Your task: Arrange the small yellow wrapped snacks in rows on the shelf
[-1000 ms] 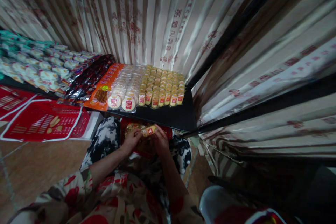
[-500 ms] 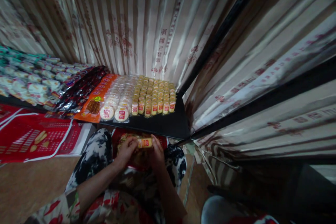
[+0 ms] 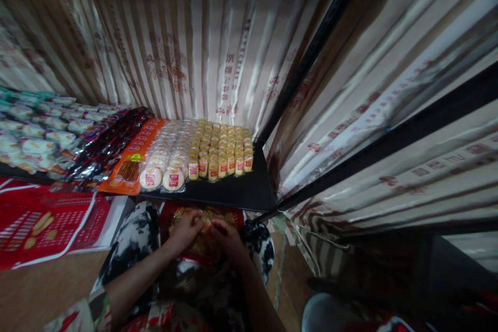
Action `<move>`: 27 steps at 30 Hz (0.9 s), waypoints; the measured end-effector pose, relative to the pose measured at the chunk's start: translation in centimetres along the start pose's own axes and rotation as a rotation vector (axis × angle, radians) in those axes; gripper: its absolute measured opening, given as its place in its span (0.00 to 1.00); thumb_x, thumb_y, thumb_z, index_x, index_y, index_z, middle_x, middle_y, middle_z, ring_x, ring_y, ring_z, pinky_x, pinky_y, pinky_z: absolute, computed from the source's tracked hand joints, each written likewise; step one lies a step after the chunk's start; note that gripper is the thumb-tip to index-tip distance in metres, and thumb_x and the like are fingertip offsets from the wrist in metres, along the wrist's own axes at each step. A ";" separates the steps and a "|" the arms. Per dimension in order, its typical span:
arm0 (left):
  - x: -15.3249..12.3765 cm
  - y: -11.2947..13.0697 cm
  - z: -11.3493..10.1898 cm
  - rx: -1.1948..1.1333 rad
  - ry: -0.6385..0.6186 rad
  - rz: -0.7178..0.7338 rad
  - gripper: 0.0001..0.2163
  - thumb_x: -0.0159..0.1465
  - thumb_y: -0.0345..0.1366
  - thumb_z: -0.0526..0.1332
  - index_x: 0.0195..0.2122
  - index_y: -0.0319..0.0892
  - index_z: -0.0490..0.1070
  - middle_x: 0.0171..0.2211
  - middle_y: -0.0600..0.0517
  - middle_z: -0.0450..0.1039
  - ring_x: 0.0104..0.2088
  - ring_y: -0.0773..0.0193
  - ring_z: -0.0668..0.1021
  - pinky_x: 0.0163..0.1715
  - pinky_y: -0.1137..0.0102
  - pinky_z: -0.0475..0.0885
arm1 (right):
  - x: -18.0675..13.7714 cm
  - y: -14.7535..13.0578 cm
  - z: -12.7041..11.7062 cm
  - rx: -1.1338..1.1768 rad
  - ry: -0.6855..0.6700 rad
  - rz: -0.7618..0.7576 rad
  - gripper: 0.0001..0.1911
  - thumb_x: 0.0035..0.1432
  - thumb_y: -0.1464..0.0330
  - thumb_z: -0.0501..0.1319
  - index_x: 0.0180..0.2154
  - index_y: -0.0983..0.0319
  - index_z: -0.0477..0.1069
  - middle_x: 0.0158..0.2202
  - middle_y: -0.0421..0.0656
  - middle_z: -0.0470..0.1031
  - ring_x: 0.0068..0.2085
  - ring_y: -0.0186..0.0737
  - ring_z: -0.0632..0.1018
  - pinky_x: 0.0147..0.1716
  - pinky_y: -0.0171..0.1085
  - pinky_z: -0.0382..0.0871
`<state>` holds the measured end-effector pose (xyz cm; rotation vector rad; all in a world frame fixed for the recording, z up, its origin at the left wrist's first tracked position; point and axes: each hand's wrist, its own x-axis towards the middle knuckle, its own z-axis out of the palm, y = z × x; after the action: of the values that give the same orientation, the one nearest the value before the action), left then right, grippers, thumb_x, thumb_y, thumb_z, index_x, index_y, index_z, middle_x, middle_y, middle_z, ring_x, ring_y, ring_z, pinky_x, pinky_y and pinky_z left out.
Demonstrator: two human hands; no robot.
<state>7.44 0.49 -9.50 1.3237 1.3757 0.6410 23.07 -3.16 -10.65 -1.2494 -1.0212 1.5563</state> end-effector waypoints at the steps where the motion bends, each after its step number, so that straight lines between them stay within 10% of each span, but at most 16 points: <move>1: 0.0 0.3 0.2 -0.006 0.004 0.031 0.14 0.54 0.42 0.55 0.37 0.40 0.68 0.23 0.56 0.70 0.22 0.67 0.72 0.23 0.74 0.66 | 0.0 -0.3 -0.2 -0.033 0.005 -0.025 0.20 0.46 0.55 0.64 0.39 0.59 0.74 0.40 0.43 0.77 0.43 0.44 0.75 0.46 0.42 0.66; 13: 1.9 5.3 2.2 0.012 0.082 0.187 0.16 0.52 0.32 0.58 0.44 0.39 0.67 0.25 0.57 0.67 0.24 0.71 0.68 0.25 0.76 0.65 | 1.2 -3.7 -2.4 -0.021 0.065 -0.124 0.18 0.47 0.59 0.64 0.40 0.58 0.70 0.39 0.42 0.76 0.40 0.40 0.77 0.43 0.40 0.69; 27: 5.0 7.4 5.9 0.079 0.167 0.357 0.18 0.55 0.23 0.52 0.47 0.39 0.63 0.43 0.46 0.67 0.32 0.70 0.75 0.37 0.70 0.72 | 7.5 -4.9 -6.0 -0.045 0.460 -0.291 0.19 0.44 0.61 0.63 0.38 0.63 0.70 0.35 0.45 0.76 0.36 0.39 0.76 0.39 0.40 0.70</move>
<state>16.44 5.22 -6.04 1.6278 1.3168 0.9626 28.72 5.82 -9.01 -1.3401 -0.8898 0.9690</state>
